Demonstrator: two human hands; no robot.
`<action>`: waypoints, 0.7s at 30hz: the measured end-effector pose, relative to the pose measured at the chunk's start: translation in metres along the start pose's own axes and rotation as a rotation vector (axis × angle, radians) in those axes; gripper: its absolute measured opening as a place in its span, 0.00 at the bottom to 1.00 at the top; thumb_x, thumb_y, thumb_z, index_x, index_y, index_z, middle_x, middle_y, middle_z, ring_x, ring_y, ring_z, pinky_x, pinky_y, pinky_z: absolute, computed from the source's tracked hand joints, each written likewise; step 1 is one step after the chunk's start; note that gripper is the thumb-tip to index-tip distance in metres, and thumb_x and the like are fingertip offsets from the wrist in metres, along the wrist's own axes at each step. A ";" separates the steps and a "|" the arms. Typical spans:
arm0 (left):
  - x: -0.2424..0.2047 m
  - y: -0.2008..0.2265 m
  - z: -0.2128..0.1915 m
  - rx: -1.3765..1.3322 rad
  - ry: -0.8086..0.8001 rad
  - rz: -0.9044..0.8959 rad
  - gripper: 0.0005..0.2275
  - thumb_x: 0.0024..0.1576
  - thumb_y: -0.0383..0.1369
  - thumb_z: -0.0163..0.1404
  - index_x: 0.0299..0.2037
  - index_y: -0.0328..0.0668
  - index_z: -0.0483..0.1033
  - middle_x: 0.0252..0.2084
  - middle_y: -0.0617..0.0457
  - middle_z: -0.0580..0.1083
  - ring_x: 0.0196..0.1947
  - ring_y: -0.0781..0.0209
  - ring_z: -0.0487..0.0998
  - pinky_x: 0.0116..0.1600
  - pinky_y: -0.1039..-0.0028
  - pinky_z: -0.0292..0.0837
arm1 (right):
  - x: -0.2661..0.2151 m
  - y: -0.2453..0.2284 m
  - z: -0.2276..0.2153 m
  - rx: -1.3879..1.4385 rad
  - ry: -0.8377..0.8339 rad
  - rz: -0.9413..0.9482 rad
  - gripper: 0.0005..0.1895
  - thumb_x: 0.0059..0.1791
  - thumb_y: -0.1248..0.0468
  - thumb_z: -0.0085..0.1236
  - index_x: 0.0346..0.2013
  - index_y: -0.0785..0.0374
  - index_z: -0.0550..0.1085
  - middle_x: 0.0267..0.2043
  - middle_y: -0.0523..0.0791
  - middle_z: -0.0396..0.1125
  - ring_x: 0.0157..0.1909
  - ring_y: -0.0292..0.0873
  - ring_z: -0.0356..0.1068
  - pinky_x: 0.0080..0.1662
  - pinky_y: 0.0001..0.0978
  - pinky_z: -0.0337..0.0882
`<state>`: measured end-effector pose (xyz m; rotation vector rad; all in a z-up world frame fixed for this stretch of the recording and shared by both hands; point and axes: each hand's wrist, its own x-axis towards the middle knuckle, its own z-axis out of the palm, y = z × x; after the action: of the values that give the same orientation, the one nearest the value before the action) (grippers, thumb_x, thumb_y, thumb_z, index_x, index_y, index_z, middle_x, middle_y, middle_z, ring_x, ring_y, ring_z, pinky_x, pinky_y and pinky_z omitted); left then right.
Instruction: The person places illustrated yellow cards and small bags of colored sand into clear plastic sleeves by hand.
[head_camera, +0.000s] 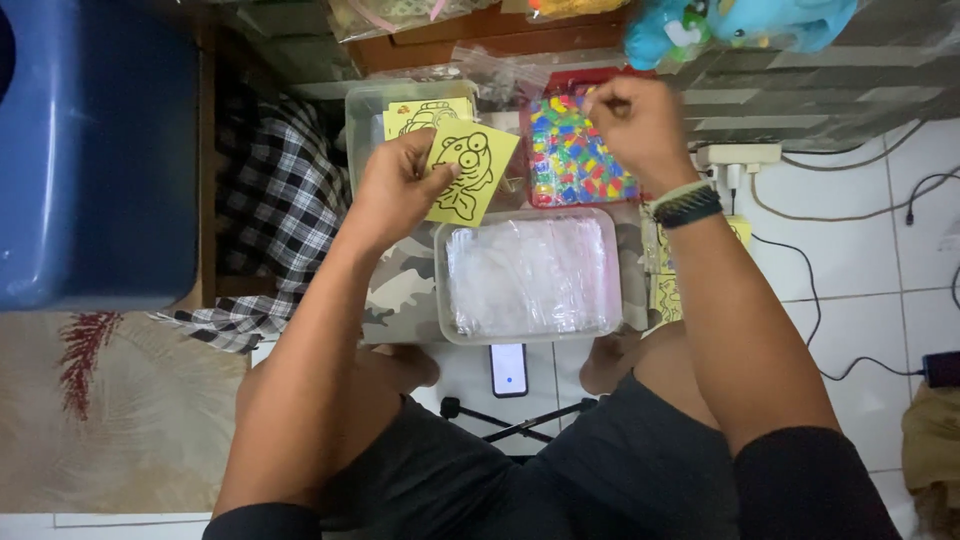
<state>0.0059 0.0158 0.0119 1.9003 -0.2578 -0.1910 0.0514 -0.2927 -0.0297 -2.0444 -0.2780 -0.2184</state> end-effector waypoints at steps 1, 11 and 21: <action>-0.001 -0.001 -0.001 0.000 0.008 -0.005 0.04 0.58 0.20 0.53 0.42 0.32 0.78 0.28 0.58 0.73 0.23 0.73 0.66 0.27 0.82 0.64 | 0.001 0.022 0.003 -0.206 -0.035 -0.031 0.04 0.50 0.73 0.60 0.37 0.70 0.81 0.30 0.45 0.73 0.27 0.36 0.65 0.33 0.27 0.68; -0.004 0.012 0.000 -0.008 0.071 -0.052 0.01 0.57 0.25 0.54 0.36 0.42 0.78 0.18 0.57 0.69 0.22 0.67 0.68 0.33 0.77 0.67 | -0.033 0.106 0.046 -0.892 -0.238 0.277 0.10 0.47 0.62 0.64 0.42 0.60 0.82 0.39 0.53 0.70 0.42 0.64 0.76 0.41 0.57 0.79; -0.001 0.003 -0.002 0.005 0.090 -0.015 0.02 0.56 0.27 0.57 0.35 0.42 0.78 0.17 0.55 0.69 0.19 0.67 0.70 0.29 0.77 0.65 | -0.016 0.095 0.005 -0.593 -0.042 0.122 0.04 0.49 0.65 0.56 0.30 0.58 0.77 0.25 0.54 0.67 0.36 0.65 0.72 0.37 0.54 0.69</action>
<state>0.0055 0.0173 0.0153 1.9107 -0.1834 -0.1142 0.0635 -0.3332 -0.1166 -2.6454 -0.1189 -0.1973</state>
